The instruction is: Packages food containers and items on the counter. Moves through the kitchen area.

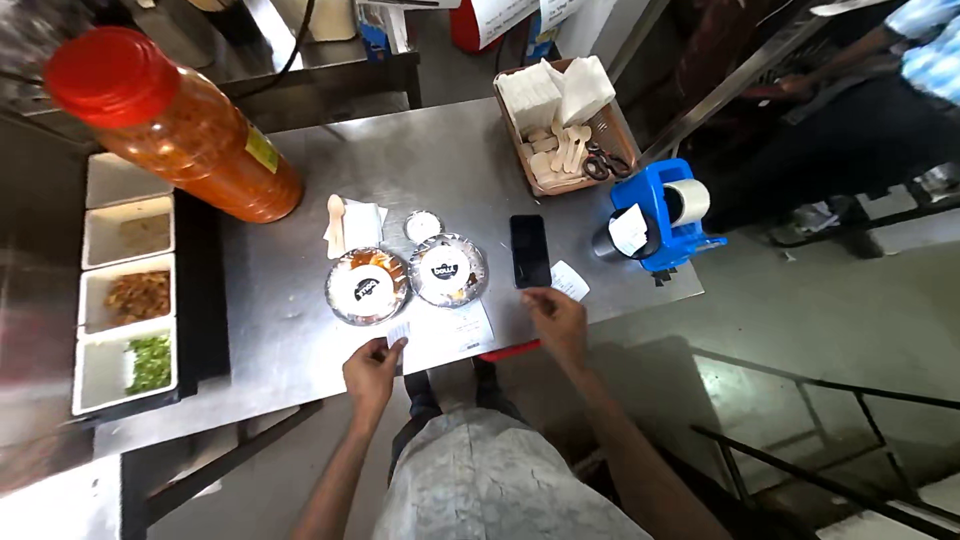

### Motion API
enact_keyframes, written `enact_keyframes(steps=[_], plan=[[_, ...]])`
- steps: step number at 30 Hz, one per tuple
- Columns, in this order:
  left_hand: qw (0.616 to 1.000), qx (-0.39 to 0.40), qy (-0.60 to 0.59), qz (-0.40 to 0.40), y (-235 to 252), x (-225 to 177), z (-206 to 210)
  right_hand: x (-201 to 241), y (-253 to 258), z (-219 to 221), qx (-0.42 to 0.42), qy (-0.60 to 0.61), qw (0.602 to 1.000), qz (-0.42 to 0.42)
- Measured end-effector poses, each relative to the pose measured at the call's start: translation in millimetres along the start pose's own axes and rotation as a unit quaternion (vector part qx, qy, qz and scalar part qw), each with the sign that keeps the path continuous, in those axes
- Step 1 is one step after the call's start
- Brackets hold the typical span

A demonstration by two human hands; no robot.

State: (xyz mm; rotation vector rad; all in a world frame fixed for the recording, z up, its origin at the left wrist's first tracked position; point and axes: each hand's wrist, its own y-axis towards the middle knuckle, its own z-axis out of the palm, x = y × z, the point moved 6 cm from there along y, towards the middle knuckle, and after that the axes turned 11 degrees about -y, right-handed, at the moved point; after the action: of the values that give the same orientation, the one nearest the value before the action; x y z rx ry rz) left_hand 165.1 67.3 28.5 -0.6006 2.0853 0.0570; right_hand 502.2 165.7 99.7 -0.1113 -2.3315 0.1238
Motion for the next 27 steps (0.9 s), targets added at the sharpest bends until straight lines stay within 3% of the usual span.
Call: enact_keyframes(steps=[2, 5, 11, 15, 18, 23, 27], plan=[[0.998, -0.029, 0.057, 0.019, 1.1, 1.5, 6.2, -26.9, 15.7, -22.3, -0.058, -0.06, 0.996, 0.018], [0.995, -0.084, 0.051, 0.026, -1.0, 0.2, 5.9, -67.9, 57.0, -35.5, -0.149, -0.151, 0.977, 0.023], [0.987, -0.096, 0.012, 0.132, -36.9, -18.5, -6.3, -94.0, 63.4, -33.1, -0.075, -0.292, 0.951, 0.071], [0.976, -0.008, -0.031, 0.213, -60.2, -60.6, 19.7, -120.2, 52.0, -38.6, -0.005, -0.208, 0.971, 0.115], [0.969, 0.073, -0.046, 0.233, -62.0, -90.3, 53.8, -136.7, 52.4, -48.3, 0.013, -0.151, 0.975, 0.16], [0.954, 0.254, 0.024, 0.159, -56.0, -137.2, 132.9, -150.6, 36.1, -54.8, -0.025, -0.15, 0.969, 0.194], [0.944, 0.301, 0.059, 0.124, -52.5, -159.1, 202.1, -153.4, 31.1, -72.7, -0.08, -0.073, 0.976, 0.187]])
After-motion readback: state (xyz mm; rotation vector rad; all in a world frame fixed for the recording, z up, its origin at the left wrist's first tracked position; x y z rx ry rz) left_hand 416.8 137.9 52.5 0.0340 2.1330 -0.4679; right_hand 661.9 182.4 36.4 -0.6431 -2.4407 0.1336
